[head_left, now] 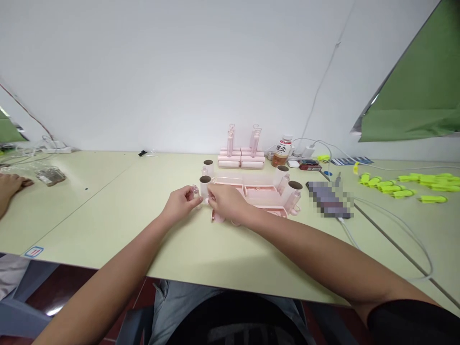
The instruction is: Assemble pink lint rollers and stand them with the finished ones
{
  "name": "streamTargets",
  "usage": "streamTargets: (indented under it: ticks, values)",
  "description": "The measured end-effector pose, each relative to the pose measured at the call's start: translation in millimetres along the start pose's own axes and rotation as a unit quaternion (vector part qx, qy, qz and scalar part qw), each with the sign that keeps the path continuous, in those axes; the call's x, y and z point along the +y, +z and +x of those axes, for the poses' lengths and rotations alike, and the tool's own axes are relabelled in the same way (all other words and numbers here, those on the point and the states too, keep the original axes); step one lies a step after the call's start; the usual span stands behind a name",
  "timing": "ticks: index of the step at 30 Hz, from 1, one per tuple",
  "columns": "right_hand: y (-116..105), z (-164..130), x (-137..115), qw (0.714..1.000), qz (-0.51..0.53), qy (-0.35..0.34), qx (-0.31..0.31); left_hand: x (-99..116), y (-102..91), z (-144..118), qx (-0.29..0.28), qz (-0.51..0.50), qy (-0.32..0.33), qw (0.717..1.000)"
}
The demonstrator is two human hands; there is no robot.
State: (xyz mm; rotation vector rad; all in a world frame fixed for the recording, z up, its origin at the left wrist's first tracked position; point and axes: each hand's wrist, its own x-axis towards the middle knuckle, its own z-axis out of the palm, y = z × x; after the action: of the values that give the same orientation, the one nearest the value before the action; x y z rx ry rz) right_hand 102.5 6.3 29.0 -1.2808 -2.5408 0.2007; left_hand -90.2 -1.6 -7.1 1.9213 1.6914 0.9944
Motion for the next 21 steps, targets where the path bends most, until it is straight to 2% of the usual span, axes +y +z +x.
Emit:
streamTargets:
  ticks: [3, 10, 15, 21]
  values:
    - [4.4, 7.2, -4.0, 0.998, -0.033, -0.021, -0.047, -7.8, 0.6, -0.4, -0.022, 0.005, 0.006, 1.000]
    - [8.2, 18.7, -12.7, 0.993, -0.065, -0.031, -0.094, -12.8, 1.6, -1.8, -0.093, 0.015, 0.012, 0.995]
    - [10.6, 18.5, -13.9, 0.991, -0.082, -0.026, -0.099, -10.8, 3.0, -2.3, -0.108, 0.046, 0.003, 0.993]
    - [3.7, 12.6, -18.5, 0.993, -0.084, -0.025, -0.083, -9.1, 5.1, -2.3, -0.113, 0.089, 0.009, 0.990]
